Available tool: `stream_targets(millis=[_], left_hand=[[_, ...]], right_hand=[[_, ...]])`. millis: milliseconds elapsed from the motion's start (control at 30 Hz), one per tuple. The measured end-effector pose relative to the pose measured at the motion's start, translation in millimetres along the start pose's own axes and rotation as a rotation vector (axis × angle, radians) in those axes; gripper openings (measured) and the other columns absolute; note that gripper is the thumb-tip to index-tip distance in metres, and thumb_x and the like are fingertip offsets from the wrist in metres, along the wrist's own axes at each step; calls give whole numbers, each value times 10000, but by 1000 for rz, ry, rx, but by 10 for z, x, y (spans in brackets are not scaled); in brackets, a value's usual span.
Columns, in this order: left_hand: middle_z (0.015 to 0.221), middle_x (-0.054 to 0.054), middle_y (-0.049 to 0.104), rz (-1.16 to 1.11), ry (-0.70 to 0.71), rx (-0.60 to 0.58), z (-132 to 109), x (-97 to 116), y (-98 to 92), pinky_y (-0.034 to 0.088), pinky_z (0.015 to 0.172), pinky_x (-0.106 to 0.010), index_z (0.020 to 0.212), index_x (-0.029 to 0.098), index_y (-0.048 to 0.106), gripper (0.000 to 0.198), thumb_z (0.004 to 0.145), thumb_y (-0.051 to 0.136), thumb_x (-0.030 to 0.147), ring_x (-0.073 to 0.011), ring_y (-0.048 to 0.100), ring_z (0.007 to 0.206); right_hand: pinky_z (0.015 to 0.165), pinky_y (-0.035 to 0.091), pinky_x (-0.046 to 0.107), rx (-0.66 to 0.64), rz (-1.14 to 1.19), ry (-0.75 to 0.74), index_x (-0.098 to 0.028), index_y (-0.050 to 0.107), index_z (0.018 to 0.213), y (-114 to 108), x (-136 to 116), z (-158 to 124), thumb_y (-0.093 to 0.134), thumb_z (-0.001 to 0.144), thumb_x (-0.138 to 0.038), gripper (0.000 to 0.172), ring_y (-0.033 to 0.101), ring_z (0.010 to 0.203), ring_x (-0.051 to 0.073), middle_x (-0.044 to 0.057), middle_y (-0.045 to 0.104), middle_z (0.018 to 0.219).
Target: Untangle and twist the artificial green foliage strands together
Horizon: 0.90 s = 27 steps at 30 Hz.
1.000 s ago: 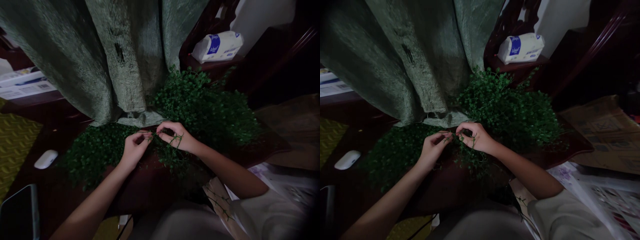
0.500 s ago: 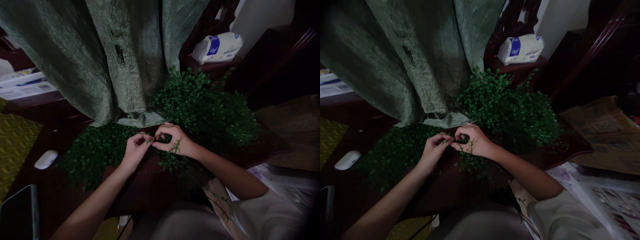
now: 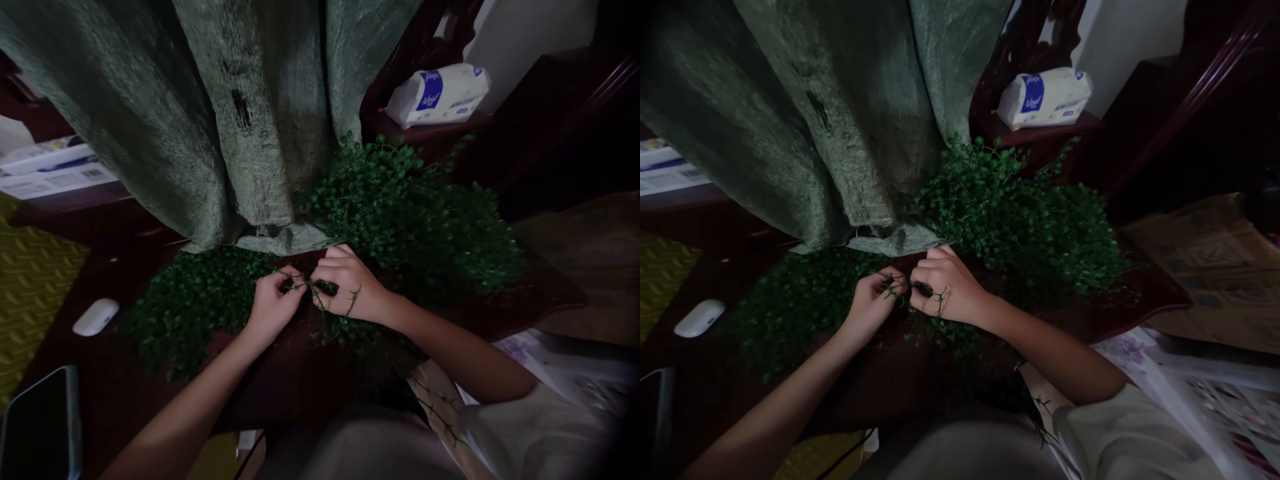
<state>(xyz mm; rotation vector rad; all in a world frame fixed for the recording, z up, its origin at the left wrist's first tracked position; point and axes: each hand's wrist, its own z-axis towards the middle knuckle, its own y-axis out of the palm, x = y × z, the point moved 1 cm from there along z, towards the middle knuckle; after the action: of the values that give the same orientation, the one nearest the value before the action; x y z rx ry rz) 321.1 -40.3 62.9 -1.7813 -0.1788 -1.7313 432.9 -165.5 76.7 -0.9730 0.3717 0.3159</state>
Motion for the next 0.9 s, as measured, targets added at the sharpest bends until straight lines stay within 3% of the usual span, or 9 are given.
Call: stream_targets(millis=[300,600,767,900], left_hand=[[581,16,483,152,139,-30,-39,17,25,342,560,-244,593,171,504,133,724,505,191,-134,457,584],[562,18,455,186,373,-112,-56,104,-15,336,618,-294,582,199,467,183,691,610,234,-156,407,578],[557,21,458,101,348,-198,-51,160,-13,342,624,-288,557,201,453,197,671,613,221,-148,398,572],[556,20,471,-9,227,-235,-52,164,-11,335,630,-275,539,191,468,188,654,617,195,-141,421,590]], right_hand=[[731,295,313,-59,-51,-77,-186,485,616,35,-31,-10,534,795,-159,188,367,678,152,-28,454,584],[680,267,297,-231,217,-119,-195,417,619,21,47,-10,535,798,-162,217,350,694,154,-39,368,590],[624,253,275,-319,418,-86,-195,383,598,-27,69,-14,553,767,-146,244,345,673,141,-44,328,610],[611,279,266,-354,511,-53,-190,441,591,-90,54,21,539,744,-134,191,367,659,136,-39,379,617]])
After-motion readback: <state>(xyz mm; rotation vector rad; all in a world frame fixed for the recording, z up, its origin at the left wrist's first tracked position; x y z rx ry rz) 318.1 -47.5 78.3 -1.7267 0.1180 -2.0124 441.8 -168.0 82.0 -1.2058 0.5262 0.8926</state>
